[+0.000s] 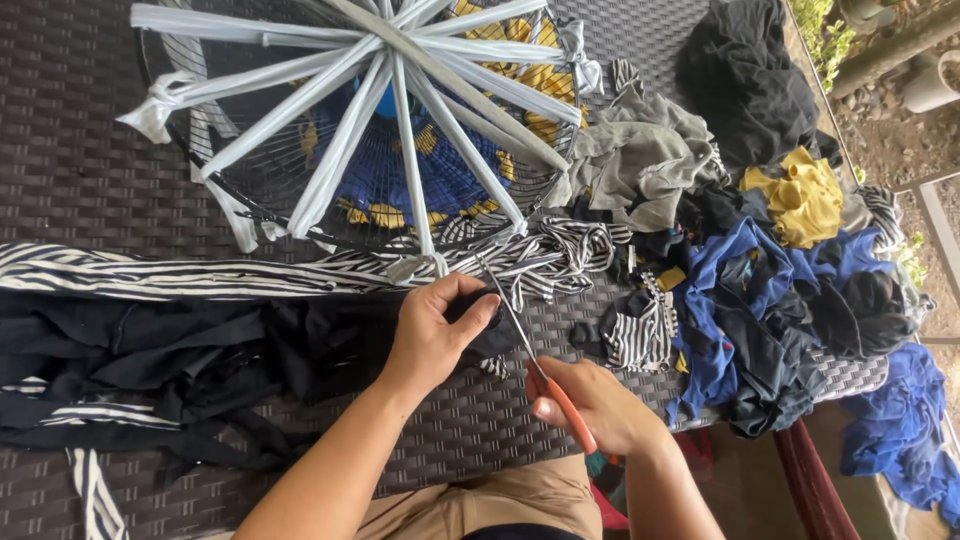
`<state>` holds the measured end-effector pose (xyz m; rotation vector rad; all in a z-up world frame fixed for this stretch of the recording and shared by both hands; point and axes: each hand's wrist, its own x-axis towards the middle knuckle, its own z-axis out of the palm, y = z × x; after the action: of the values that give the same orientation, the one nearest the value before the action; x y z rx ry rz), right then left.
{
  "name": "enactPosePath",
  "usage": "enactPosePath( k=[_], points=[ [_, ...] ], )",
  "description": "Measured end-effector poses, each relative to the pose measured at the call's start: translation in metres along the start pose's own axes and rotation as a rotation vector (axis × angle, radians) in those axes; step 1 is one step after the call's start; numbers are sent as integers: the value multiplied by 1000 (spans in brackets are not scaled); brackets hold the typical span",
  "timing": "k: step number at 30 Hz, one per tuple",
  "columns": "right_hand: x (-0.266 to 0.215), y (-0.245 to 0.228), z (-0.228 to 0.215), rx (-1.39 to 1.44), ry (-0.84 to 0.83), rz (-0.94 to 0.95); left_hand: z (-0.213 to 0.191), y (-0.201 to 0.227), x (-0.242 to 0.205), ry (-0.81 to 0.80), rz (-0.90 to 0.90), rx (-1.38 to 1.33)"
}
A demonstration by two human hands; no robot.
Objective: Cutting strips of fabric and tying or weaving them onto a metal fan guard to create a rag rug.
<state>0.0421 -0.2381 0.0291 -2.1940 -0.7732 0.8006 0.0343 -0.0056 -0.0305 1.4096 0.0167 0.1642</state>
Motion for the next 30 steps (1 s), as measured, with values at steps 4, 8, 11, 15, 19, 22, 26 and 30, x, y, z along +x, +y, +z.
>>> enactPosePath(
  k=[4, 8, 11, 15, 19, 22, 26, 30],
  points=[
    [0, 0, 1, 91, 31, -2, 2, 1, -1, -39, -36, 5],
    [-2, 5, 3, 154, 22, 24, 2, 1, -1, -44, 11, 58],
    [-1, 5, 3, 137, 19, 26, 3, 0, -1, -45, 10, 60],
    [-1, 8, 4, 128, 26, 16, 3, 0, 0, -47, 14, 61],
    [-1, 9, 5, 119, 24, 14, 3, -1, -1, -53, 5, 60],
    [-4, 8, 7, 123, 22, 21, 3, 3, -2, -53, 1, 79],
    [-2, 12, 4, 125, 47, 5, 3, 2, 1, -60, -33, 40],
    [-4, 9, 5, 193, 33, 39, 2, 0, 0, -59, 5, 81]
  ],
)
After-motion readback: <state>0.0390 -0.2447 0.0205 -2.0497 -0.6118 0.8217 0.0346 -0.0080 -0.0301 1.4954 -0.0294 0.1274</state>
